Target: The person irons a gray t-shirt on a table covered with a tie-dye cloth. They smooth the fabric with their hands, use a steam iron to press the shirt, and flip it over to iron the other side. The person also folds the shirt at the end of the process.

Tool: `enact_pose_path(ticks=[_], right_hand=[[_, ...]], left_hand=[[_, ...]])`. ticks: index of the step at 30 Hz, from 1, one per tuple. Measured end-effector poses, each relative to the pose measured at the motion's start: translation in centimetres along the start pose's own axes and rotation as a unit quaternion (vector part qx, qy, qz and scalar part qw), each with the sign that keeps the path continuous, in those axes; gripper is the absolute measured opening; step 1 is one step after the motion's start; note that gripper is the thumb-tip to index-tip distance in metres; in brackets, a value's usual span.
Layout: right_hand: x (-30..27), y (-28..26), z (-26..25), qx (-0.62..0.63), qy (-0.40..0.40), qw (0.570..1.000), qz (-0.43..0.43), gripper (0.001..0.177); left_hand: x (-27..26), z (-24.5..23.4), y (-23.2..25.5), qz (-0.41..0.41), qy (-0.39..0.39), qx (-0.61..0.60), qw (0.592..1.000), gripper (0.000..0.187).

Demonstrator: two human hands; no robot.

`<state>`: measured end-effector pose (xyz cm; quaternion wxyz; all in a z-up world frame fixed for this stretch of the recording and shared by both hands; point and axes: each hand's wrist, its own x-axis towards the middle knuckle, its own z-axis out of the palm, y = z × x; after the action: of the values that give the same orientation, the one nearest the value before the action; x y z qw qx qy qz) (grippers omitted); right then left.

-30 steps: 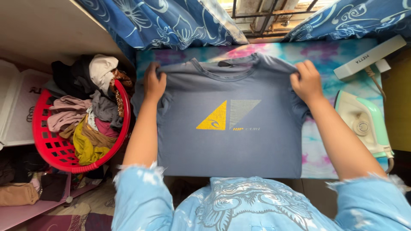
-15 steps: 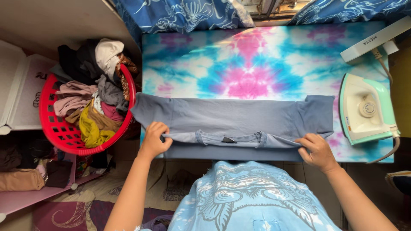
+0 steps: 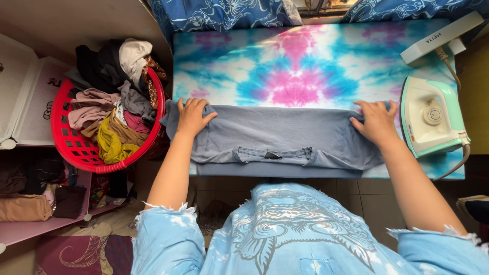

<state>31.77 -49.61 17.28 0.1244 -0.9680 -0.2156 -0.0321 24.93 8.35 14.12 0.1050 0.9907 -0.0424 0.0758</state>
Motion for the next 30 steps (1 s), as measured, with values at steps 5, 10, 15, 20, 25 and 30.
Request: enact_pose_path(ticks=[5, 10, 15, 20, 25, 30], right_hand=[[-4.0, 1.5, -2.4, 0.068, -0.091, 0.991, 0.075, 0.03], [-9.2, -0.2, -9.7, 0.391, -0.17, 0.902, 0.073, 0.015], [-11.9, -1.4, -15.8, 0.223, -0.416, 0.851, 0.232, 0.025], [-10.3, -2.2, -20.0, 0.172, -0.446, 0.855, 0.199, 0.027], [-5.2, 0.2, -21.6, 0.199, -0.378, 0.887, 0.176, 0.03], [4.3, 5.6, -21.8, 0.224, -0.283, 0.919, 0.161, 0.033]], left_hand=[[-1.5, -2.0, -0.6, -0.042, -0.05, -0.126, 0.99, 0.052], [-5.5, -11.7, 1.1, -0.145, -0.171, -0.217, 0.95, 0.05], [-8.1, -20.3, 3.3, -0.194, -0.327, -0.306, 0.873, 0.036], [-8.4, -27.5, 5.2, -0.194, -0.38, -0.336, 0.84, 0.031], [-6.5, -33.0, 6.1, -0.2, -0.335, -0.395, 0.832, 0.021], [1.7, -36.1, 4.5, 0.002, -0.174, -0.311, 0.934, 0.026]])
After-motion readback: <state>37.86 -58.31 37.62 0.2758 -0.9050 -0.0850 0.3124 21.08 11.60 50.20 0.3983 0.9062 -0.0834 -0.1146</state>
